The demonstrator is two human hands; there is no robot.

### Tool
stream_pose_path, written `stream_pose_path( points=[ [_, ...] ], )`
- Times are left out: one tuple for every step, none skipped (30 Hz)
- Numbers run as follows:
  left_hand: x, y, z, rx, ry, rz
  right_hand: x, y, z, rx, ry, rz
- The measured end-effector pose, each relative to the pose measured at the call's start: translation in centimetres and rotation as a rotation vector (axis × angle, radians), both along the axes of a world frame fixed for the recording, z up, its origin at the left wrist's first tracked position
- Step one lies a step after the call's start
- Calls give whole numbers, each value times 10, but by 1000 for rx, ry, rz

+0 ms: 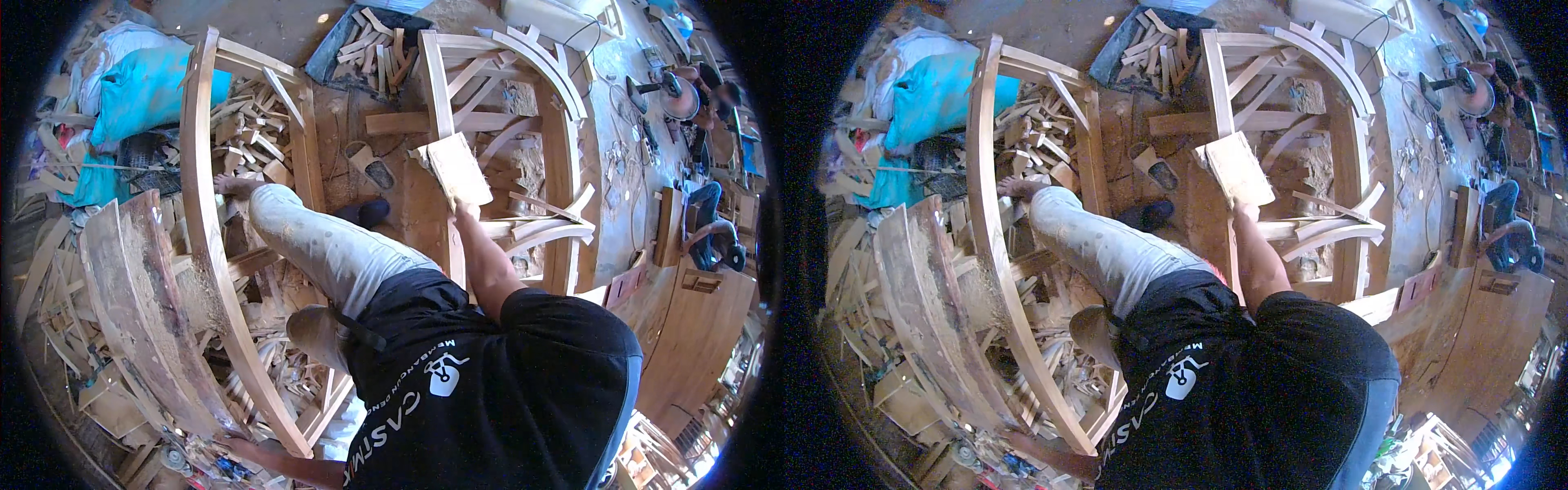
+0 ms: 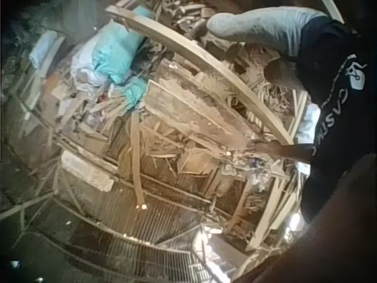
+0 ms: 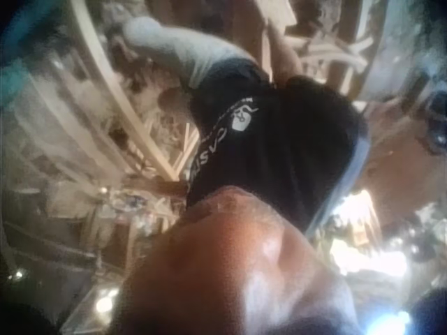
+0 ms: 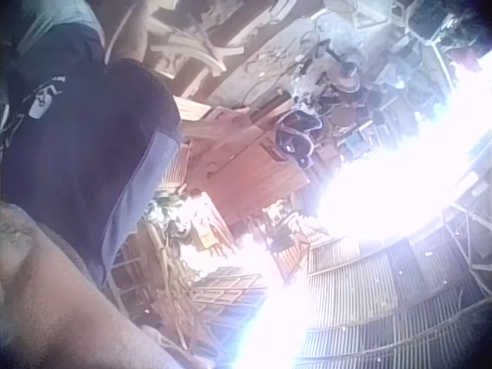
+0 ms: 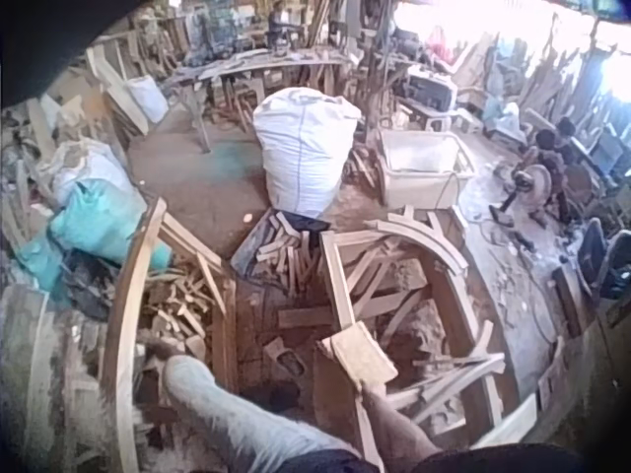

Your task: The person cuts a curved shape into a piece of wood using a scroll saw, guiding the wood with their hands and placing finished pieces into a wooden crate.

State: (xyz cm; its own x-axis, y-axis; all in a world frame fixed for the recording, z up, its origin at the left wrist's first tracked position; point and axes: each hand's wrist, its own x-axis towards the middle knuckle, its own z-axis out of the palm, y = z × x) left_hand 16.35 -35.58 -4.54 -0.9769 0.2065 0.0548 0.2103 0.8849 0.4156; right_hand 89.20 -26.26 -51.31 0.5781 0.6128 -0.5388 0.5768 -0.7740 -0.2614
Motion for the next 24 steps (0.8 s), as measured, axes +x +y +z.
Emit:
stream_pose_path(
  points=[
    [0, 0, -3, -2, -1, 1, 6, 22, -3, -70, 82, -282],
    [-2, -1, -2, -10, -3, -2, 8, 37, -3, -139, 164, -563],
    [-4, 0, -4, -10, -1, -8, 8, 43, 5, -154, 136, -500],
    [-7, -2, -6, -3, 4, -2, 6, 46, 22, -169, 110, -432],
    [-11, 2, -6, 7, 11, -8, 4, 48, 41, -176, 87, -371],
    [-16, 7, -4, 7, 20, -21, 0, 52, 53, -181, 61, -298],
    [-20, 6, -1, 9, 22, -17, 1, 51, 57, -210, 55, -275],
    [-24, 3, -1, 15, 30, -19, 7, 48, 58, -238, 45, -244],
    [-32, 2, 1, 11, 47, -9, 9, 44, 50, -250, 10, -228],
    [-39, 1, 4, 10, 58, -11, 12, 42, 43, -261, -26, -215],
    [-47, 0, 6, 10, 79, -16, 19, 39, 36, -252, -21, -183],
    [-60, 9, 10, 0, 103, -44, 20, 33, 38, -251, -12, -176],
    [-76, 19, 15, -10, 132, -71, 18, 32, 39, -237, -21, -189],
    [-81, 13, 12, -12, 151, -69, 20, 41, 42, -214, -37, -174],
    [-97, 24, 19, -30, 176, -96, 23, 36, 40, -204, -49, -191],
    [-110, 26, 23, -42, 205, -110, 20, 41, 39, -187, -64, -186],
    [-121, 30, 28, -59, 228, -123, 17, 45, 39, -173, -79, -183],
    [-133, 40, 31, -73, 255, -142, 16, 48, 40, -159, -97, -189],
    [-147, 47, 30, -88, 273, -158, 19, 51, 42, -168, -85, -155],
    [-159, 49, 32, -101, 290, -168, 21, 56, 43, -167, -86, -143],
    [-174, 54, 35, -112, 312, -181, 19, 60, 47, -167, -84, -134],
    [-188, 56, 36, -118, 327, -190, 18, 66, 52, -167, -84, -122],
    [-205, 63, 32, -141, 330, -210, 31, 67, 40, -235, -45, -143],
    [-221, 63, 38, -156, 357, -229, 32, 71, 38, -258, -30, -119]
  ],
)
